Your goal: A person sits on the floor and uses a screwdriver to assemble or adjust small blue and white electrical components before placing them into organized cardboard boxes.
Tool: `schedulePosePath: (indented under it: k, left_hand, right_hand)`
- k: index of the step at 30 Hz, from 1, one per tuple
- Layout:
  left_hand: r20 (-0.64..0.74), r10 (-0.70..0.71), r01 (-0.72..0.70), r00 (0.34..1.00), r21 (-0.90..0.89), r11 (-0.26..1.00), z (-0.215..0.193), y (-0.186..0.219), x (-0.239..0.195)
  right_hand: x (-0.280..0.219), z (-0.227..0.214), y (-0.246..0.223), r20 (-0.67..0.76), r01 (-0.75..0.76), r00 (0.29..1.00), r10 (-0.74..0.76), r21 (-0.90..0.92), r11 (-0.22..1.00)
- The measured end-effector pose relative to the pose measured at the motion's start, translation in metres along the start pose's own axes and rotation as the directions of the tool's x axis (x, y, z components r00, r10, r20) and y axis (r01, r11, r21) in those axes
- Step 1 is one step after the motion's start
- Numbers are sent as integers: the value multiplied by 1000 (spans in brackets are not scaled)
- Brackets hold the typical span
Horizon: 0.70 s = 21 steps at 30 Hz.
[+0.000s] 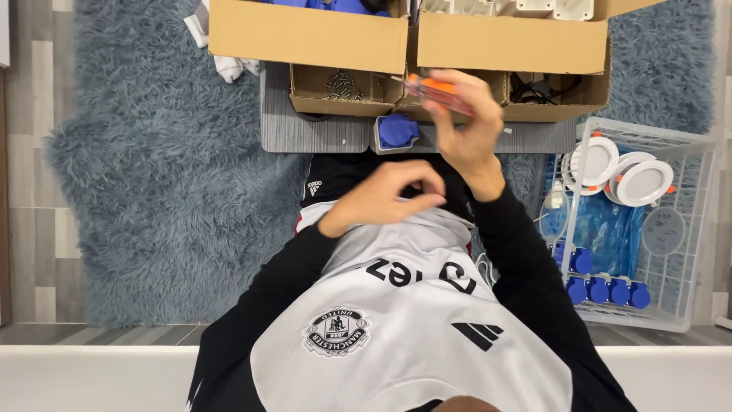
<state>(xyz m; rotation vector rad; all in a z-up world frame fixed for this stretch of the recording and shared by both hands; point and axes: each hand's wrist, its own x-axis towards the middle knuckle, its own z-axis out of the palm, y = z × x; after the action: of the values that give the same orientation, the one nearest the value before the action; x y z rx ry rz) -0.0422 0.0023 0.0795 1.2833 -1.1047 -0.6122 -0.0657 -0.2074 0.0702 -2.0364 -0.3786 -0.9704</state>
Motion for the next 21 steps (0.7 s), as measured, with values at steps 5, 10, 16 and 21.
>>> schedulePosePath:
  k: [5,10,16,21]
  left_hand:
    - [-258,32,-11,966,81,997,-44,-34,-28]
    - [-610,-34,-15,792,-75,997,-64,-47,-41]
    - [-539,37,-129,841,-135,982,-55,-47,-31]
    - [-594,42,-156,803,-143,977,-51,-57,-30]
  right_hand:
    - [-1,-13,-28,-282,38,958,-43,-25,999]
    - [-33,-27,-17,-446,-35,877,178,311,950]
    - [-58,-31,-12,-447,-106,835,320,440,892]
    - [-69,-37,-4,-419,-136,840,345,453,881]
